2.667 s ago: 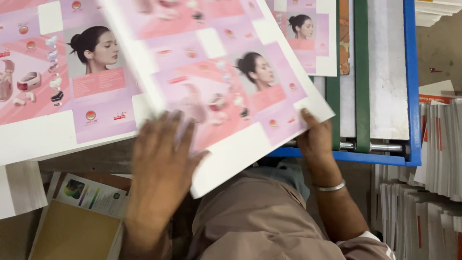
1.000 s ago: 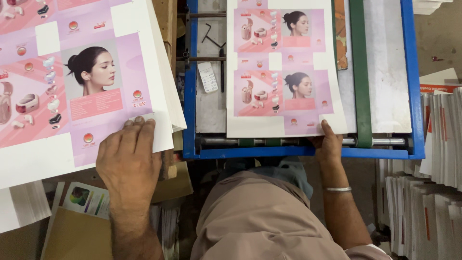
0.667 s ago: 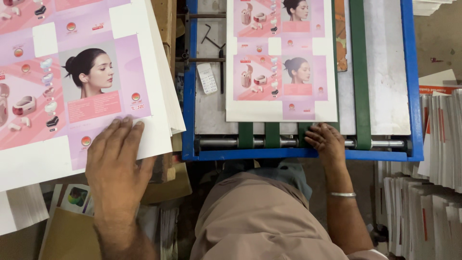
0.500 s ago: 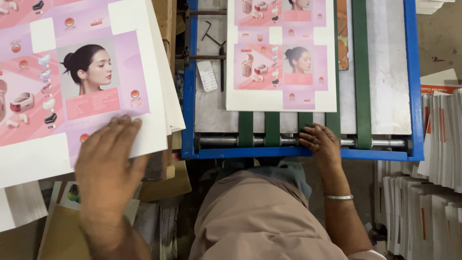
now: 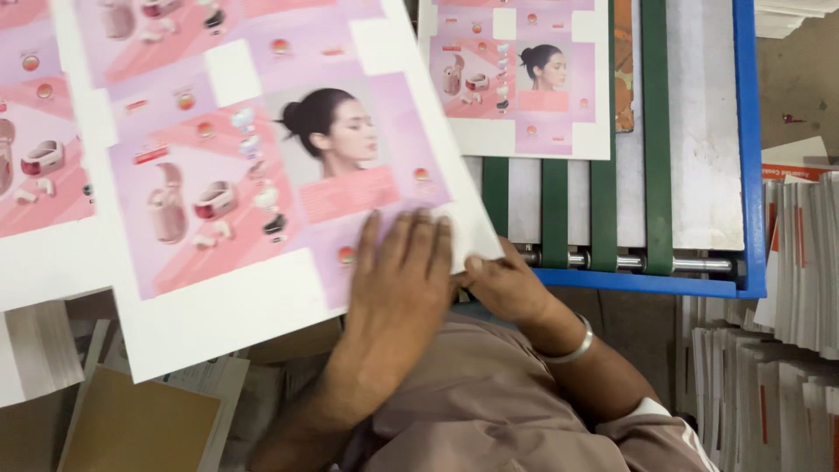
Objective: The person picks up sheets of printed paper from a stack and feeds them into the rollers of a printing or finishing machine.
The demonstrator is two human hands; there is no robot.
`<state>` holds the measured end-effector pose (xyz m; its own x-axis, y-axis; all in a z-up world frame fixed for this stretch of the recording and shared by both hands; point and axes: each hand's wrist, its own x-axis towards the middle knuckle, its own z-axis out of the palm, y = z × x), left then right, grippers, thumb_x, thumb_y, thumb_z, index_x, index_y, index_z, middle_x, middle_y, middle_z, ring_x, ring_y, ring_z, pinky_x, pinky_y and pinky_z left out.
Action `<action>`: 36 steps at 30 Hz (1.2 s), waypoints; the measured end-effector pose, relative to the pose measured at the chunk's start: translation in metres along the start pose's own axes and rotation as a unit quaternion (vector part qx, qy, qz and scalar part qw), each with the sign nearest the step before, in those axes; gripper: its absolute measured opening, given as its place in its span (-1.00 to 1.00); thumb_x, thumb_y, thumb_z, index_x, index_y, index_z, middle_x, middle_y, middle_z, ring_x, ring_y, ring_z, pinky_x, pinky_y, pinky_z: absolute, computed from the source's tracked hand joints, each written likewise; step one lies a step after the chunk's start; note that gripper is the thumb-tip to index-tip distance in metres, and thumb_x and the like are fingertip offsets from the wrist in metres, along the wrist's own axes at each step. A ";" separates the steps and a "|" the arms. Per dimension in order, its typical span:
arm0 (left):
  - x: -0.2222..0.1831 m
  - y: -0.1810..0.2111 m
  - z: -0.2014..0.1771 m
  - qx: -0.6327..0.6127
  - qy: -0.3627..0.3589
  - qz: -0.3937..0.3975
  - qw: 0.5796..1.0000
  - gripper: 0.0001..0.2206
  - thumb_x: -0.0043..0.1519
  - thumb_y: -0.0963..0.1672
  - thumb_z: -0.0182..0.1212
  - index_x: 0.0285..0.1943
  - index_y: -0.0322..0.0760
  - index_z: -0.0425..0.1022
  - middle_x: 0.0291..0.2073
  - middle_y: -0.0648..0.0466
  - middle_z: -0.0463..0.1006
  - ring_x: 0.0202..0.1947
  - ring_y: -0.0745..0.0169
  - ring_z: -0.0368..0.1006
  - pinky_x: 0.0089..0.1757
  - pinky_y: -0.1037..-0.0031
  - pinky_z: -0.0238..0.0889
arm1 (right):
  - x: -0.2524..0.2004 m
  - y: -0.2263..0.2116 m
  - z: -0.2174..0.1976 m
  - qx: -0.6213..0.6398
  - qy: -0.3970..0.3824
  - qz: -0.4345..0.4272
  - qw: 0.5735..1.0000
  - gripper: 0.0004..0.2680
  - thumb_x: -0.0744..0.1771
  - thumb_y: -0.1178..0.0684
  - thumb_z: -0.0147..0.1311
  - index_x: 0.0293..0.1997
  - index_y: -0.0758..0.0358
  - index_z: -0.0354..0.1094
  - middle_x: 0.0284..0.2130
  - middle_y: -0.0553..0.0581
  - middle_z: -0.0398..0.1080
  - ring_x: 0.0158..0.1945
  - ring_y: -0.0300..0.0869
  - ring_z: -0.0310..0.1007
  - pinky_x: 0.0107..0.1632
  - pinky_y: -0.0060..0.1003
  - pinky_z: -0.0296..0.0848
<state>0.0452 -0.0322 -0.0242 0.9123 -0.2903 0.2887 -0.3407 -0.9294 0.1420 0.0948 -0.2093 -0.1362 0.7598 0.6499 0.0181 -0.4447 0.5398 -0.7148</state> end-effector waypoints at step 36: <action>-0.044 -0.107 -0.036 0.146 0.076 -0.089 0.982 -0.70 0.23 -0.19 0.42 0.15 -0.29 0.62 0.07 0.00 0.65 0.14 0.10 0.57 0.13 0.32 0.42 | -0.189 0.052 -0.167 -0.167 0.597 -0.113 0.777 -0.72 0.39 0.23 0.01 0.27 0.44 0.27 0.02 0.17 0.43 0.01 -0.15 0.48 0.06 -0.26 0.50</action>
<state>0.0334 0.0883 -0.0182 0.8999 -0.1007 0.4244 -0.0788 -0.9945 -0.0689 0.0071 -0.3938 -0.2934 0.7876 -0.5080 -0.3488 -0.2397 0.2688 -0.9329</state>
